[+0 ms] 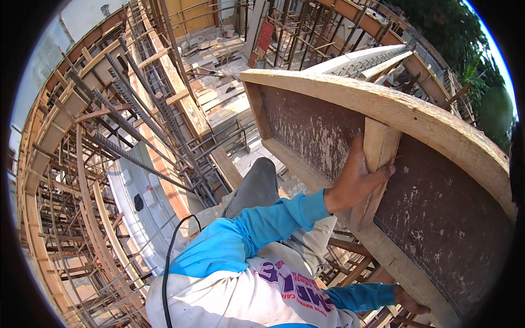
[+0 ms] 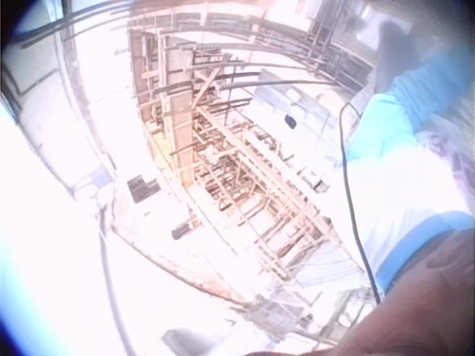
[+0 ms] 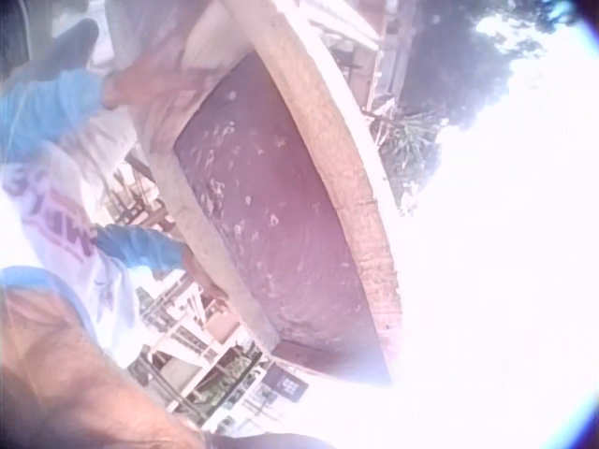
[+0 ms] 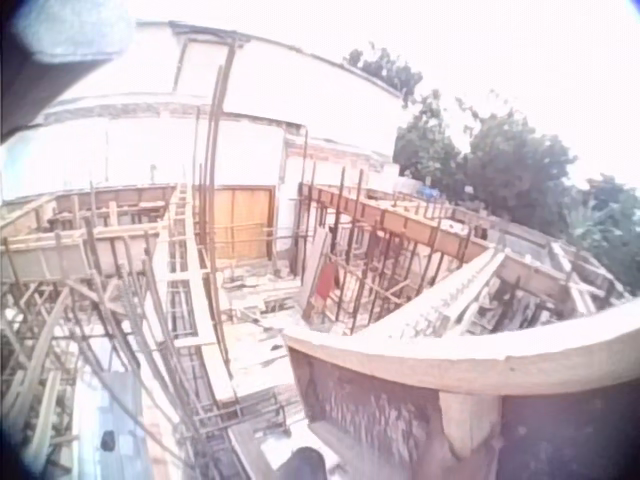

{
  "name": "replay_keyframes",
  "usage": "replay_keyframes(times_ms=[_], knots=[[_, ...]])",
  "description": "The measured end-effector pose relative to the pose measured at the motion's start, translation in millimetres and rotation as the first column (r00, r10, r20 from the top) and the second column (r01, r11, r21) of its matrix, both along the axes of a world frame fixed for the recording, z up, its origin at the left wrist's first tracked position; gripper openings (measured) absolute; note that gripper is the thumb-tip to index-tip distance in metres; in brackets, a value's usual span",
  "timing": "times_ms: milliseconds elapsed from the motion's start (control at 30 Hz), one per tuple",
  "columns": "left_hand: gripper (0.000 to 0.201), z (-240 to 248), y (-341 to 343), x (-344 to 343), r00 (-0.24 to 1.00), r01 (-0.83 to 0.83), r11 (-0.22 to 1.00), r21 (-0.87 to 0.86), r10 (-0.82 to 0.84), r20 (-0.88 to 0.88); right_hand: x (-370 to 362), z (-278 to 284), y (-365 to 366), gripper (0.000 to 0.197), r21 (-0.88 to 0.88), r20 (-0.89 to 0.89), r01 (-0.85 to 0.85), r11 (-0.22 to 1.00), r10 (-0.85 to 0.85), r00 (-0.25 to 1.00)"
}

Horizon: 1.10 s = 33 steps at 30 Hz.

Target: The person receives a wooden board by hand and positions it onto a concrete beam structure, then uses a hammer to strike the board into place.

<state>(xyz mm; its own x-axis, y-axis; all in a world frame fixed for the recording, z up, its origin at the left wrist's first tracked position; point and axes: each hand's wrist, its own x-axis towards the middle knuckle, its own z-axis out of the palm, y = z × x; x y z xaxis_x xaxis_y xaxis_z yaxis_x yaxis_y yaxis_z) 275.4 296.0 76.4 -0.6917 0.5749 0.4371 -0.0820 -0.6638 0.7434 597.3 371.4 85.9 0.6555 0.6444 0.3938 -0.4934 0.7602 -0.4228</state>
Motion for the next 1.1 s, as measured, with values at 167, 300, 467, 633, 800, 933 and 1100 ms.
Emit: replay_keyframes(times_ms=[167, 300, 467, 633, 800, 933, 1100], knots=[[0.073, 25, -3, -16, 0.998, 0.001, 0.999, 0.042, 0.001, -0.062, -1, -25, 4, 0.081, 0.093, -0.056, -0.121, 0.988, 0.126, 0.990], [0.073, 42, -6, -35, 0.990, 0.044, 0.998, 0.047, -0.037, -0.139, 12, -56, -2, 0.081, 0.066, -0.028, -0.450, 0.891, 0.453, 0.891], [0.057, 30, -12, -96, 0.972, -0.044, 0.998, -0.045, 0.033, -0.234, -24, -104, -9, 0.071, -0.164, 0.164, -0.735, 0.658, 0.753, 0.638], [0.049, -21, -33, -144, 0.967, -0.223, 0.953, -0.204, 0.189, -0.171, -88, -164, -23, 0.058, -0.252, 0.042, -0.805, 0.537, 0.837, 0.546], [0.052, -72, -49, -170, 0.939, -0.323, 0.913, -0.248, 0.277, -0.204, -111, -212, -41, 0.049, -0.340, -0.009, -0.823, 0.455, 0.874, 0.487], [0.055, -100, -48, -190, 0.934, -0.354, 0.891, -0.283, 0.323, -0.152, -121, -232, -74, 0.038, -0.384, -0.151, -0.899, 0.209, 0.946, 0.285], [0.048, -147, -66, -254, 0.879, -0.474, 0.776, -0.416, 0.388, -0.278, -154, -275, -90, 0.040, -0.548, -0.286, -0.836, -0.028, 0.946, 0.156]])
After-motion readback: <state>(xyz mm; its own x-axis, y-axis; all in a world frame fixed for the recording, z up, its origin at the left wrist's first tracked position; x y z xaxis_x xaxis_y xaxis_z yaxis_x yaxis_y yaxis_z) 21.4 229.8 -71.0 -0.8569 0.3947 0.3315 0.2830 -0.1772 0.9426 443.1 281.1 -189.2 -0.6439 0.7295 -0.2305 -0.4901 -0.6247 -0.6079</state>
